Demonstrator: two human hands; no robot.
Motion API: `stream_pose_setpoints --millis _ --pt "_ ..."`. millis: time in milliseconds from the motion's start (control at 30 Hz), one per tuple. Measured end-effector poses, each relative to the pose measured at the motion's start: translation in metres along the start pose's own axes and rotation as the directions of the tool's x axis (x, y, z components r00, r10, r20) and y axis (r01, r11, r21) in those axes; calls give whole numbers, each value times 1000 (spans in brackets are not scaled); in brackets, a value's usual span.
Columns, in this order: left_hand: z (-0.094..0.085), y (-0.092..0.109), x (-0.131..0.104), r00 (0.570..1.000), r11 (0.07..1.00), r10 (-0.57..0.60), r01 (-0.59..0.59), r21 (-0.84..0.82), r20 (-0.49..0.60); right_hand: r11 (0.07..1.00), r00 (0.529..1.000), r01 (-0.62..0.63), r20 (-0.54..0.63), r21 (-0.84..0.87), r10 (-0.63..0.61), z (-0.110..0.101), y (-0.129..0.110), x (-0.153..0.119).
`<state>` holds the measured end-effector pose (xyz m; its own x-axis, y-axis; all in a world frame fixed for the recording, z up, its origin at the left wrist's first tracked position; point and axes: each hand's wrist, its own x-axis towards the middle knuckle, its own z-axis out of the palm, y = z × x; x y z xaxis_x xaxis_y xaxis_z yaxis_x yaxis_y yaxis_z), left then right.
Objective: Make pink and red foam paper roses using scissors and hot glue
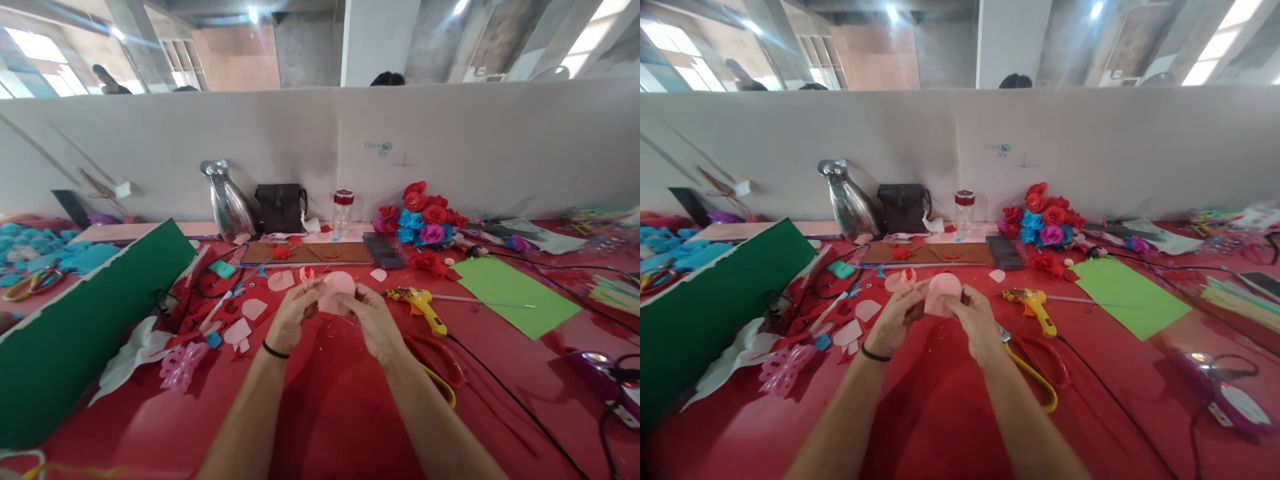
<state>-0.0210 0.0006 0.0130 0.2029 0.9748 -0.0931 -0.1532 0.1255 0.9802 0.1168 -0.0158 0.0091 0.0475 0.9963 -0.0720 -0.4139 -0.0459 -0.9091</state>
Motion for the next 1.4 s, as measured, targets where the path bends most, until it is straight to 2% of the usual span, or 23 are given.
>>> stream_pose_setpoints --millis 33,100,333,467,667,767,867,933,1000,1033,1100,1133,1200,1267,1400 --pt "0 -1 1 999 999 -44 44 -4 24 999 1000 -13 17 -32 14 0 0 0" --pt "0 -1 3 998 998 -54 54 21 28 998 999 -37 32 -58 39 0 1 1" --pt "1 1 3 996 998 -41 45 51 -82 993 1000 -24 4 -113 24 -2 9 6" --pt "-2 -1 5 991 999 -15 20 36 -132 985 998 17 -62 -172 -28 -4 10 8" --pt "-5 -3 8 982 999 -51 53 8 -180 983 990 78 -101 -167 -96 -5 11 10" --pt "-7 -5 9 977 998 -55 53 -16 -206 973 967 134 -192 -186 -170 -4 12 11" --pt "-10 -7 11 979 998 -62 58 -25 -194 933 928 172 -264 -317 -261 -8 7 4" --pt "-11 -7 11 979 997 -71 65 -38 -189 852 915 194 -224 -487 -336 -19 0 -10" --pt "-12 -7 12 976 997 -69 60 -51 -205 697 915 229 -94 -680 -392 -37 -7 -31" --pt "-12 -6 11 973 997 -60 47 -63 -222 580 915 258 3 -773 -404 -48 -10 -43" --pt "-11 -3 11 965 995 -35 9 -101 -261 259 907 273 158 -926 -391 -74 -12 -67" --pt "-10 -1 10 957 991 -28 -10 -130 -287 112 910 252 196 -961 -365 -86 -12 -77" --pt "-9 4 6 944 986 -41 -14 -163 -327 -93 929 213 231 -973 -287 -106 -10 -91" --pt "-7 7 -4 937 984 -68 6 -178 -343 -202 948 217 255 -955 -189 -118 -8 -96" --pt "-2 5 -43 927 977 -104 28 -211 -360 -307 973 209 230 -928 -34 -126 -10 -87"
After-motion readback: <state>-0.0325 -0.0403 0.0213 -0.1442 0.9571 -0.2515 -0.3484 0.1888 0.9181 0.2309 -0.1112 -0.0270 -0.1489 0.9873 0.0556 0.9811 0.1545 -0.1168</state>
